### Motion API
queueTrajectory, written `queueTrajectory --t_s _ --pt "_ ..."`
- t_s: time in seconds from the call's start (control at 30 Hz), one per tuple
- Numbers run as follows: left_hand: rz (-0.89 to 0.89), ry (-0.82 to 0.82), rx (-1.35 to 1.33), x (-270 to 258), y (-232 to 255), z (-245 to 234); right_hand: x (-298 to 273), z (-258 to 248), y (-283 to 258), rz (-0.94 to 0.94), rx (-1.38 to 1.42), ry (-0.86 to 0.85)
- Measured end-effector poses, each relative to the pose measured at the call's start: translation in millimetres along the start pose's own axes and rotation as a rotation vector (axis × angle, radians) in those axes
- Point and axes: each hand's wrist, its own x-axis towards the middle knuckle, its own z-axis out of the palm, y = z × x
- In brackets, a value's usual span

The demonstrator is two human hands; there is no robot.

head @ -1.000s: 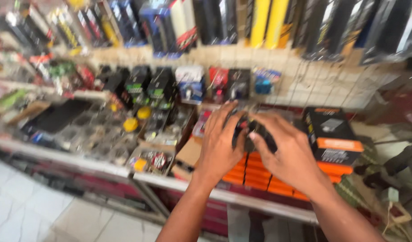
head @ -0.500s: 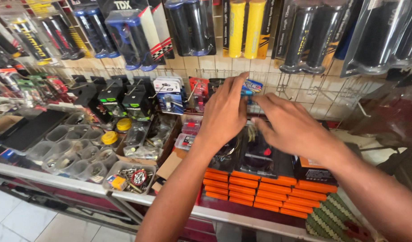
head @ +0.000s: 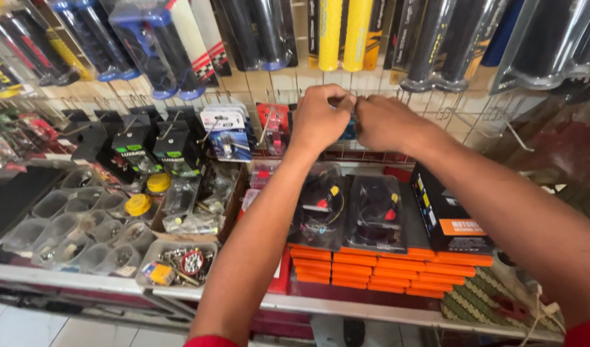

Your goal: The person handles motorcycle parts in retail packaging, including turn signal lamps and handlebar grips, by picking them up from a glass display counter and hanging them onto a wire display rack.

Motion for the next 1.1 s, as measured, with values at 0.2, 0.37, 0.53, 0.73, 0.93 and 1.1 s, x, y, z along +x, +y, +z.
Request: queueTrajectory --t_s 0.2,0.37,0.53,0.73,0.93,1.1 --pt "0.011 -0.008 -0.268 7 -21 19 29 18 4 0.080 -0.065 0.014" --pt "-0.107 -0.064 -0.300 7 -25 25 56 31 24 0.068 -0.051 0.086" --pt "-0.023 0.005 -0.231 3 -20 22 62 40 34 0.039 0.028 0.147" --pt "-0.129 -0.062 -0.293 4 -13 19 47 27 28 -0.017 0.025 0.156" --pt "-0.208 -0.147 -0.312 6 -14 20 20 10 21 -0.032 0.127 0.213" --pt "-0.214 -0.156 -0.484 7 -22 27 -8 -10 6 0.046 0.356 0.207"
